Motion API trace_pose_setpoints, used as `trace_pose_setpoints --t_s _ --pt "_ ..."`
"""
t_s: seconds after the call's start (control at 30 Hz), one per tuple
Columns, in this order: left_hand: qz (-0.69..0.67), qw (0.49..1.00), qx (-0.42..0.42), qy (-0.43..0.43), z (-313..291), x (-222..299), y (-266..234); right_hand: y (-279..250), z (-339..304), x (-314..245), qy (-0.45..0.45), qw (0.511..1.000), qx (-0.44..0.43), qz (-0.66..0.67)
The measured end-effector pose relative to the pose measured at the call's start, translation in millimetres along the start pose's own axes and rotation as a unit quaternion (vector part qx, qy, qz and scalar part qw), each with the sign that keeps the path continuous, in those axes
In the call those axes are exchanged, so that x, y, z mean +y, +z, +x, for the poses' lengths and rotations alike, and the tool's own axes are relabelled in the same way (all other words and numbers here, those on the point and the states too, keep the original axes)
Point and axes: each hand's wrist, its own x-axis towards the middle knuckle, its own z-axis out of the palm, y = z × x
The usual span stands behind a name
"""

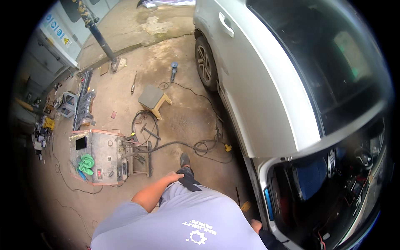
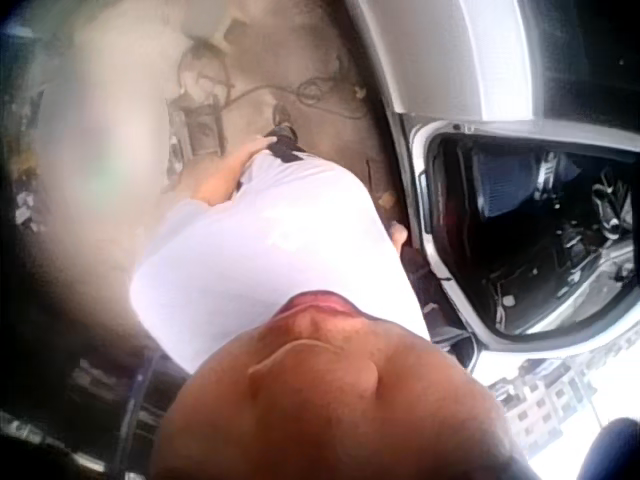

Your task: The person removes the interior door panel from a white car. They use a pry tool to release clips and disconnect wiring harnesses before detaching the panel from the door frame.

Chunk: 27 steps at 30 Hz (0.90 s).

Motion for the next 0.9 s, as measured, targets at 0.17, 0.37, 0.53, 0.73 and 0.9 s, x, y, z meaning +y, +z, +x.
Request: trace_pose_setpoints --t_s 0.17,0.37,0.53,0.73,0.9 --pt "0.042 0.995 -0.042 0.083 53 -47 -106 -15 65 -256 0.129 0.920 -0.166 0.332" --pt "-0.037 0.987 -0.132 0.080 31 -10 -212 -80 148 -439 0.052 0.914 -0.219 0.338" --pt "-0.112 0.969 -0.215 0.052 72 12 -281 -103 222 -543 0.007 0.922 -0.256 0.290" --pt "-0.172 0.974 -0.102 0.110 156 15 -328 -117 346 -671 -0.046 0.934 -0.303 0.186" --pt "-0.172 0.981 0.018 -0.091 191 89 -408 -172 484 -797 -0.111 0.932 -0.302 0.169"
